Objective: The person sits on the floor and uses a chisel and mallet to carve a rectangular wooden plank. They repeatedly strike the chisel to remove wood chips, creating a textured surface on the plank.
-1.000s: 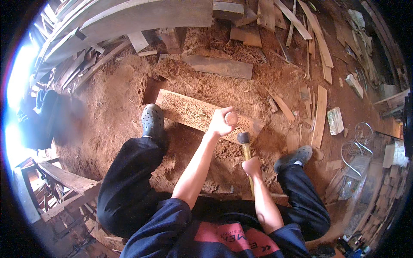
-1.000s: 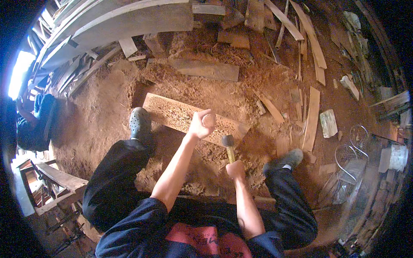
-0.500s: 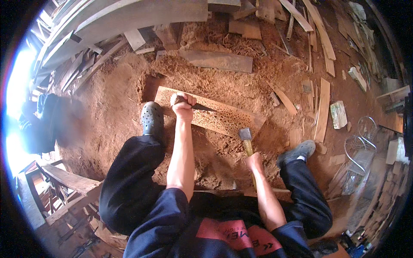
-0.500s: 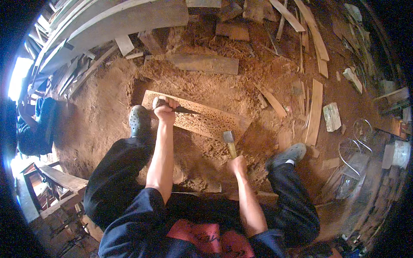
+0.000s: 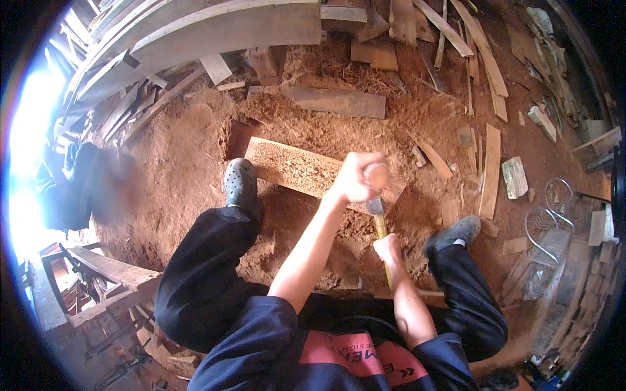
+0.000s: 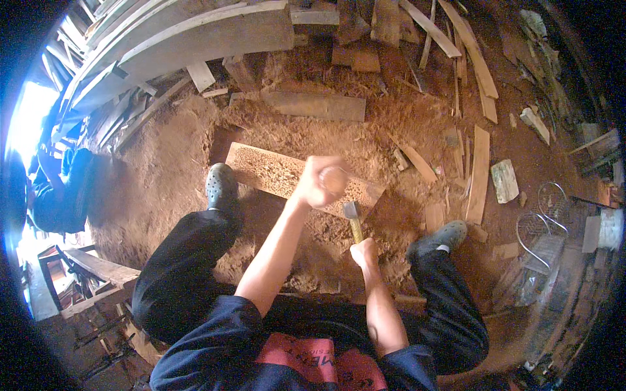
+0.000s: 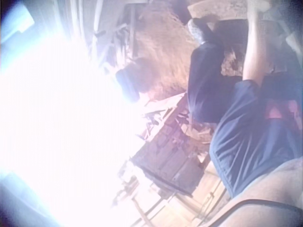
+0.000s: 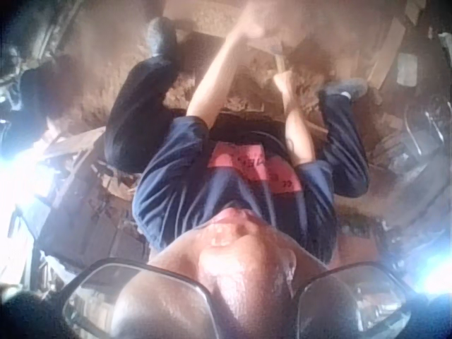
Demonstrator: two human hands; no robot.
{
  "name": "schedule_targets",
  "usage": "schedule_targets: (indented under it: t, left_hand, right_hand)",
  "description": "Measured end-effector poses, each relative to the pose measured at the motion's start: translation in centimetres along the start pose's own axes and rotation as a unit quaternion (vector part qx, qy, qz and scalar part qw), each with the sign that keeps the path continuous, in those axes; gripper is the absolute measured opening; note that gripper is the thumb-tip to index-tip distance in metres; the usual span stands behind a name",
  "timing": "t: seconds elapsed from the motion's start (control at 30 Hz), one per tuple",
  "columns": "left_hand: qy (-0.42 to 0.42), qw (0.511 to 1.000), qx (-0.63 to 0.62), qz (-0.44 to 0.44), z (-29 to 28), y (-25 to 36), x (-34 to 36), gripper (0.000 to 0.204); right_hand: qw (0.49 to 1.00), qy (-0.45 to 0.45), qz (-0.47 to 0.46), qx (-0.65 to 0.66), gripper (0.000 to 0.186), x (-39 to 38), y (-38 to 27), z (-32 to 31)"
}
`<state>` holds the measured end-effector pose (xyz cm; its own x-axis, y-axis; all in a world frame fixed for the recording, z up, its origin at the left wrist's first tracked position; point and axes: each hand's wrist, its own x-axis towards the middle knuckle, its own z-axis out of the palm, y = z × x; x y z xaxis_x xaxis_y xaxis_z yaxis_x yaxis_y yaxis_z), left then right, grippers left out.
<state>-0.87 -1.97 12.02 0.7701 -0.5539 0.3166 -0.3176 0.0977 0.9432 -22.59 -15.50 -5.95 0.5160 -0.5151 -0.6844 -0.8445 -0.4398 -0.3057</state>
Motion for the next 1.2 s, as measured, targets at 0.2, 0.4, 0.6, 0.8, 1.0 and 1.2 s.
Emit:
schedule_targets:
  t: [0.2, 0.4, 0.6, 0.8, 1.0, 1.2]
  left_hand:
    - [0.097, 0.986, 0.046, -0.124, -4.0, -7.7, -4.0, 0.013]
    - [0.087, 0.992, 0.015, -0.085, -1.9, -11.0, -4.7, 0.018]
    - [0.146, 0.984, 0.056, -0.081, 0.2, -9.5, -3.8, 0.024]
    - [0.149, 0.976, 0.102, -0.12, -1.6, -9.4, -4.0, 0.026]
    - [0.151, 0.973, 0.085, -0.15, -1.6, -9.4, -4.2, 0.026]
    - [0.152, 0.979, 0.109, -0.076, -1.5, -11.0, -4.8, 0.025]
  right_hand:
    - [1.0, 0.021, -0.018, 0.006, 0.027, -1.1, -1.1, -0.8]
    - [0.994, -0.051, -0.018, 0.091, 0.031, -1.1, -0.7, -0.7]
    - [0.97, 0.063, -0.083, 0.221, 0.009, -2.3, -0.4, -3.1]
    - [0.799, 0.1, -0.276, 0.525, 0.022, -17.7, -14.6, -17.9]
    - [0.608, 0.236, -0.575, 0.494, 0.024, -20.3, -20.0, -20.8]
    - [0.964, 0.146, -0.224, 0.003, 0.017, -10.2, -15.0, -8.6]
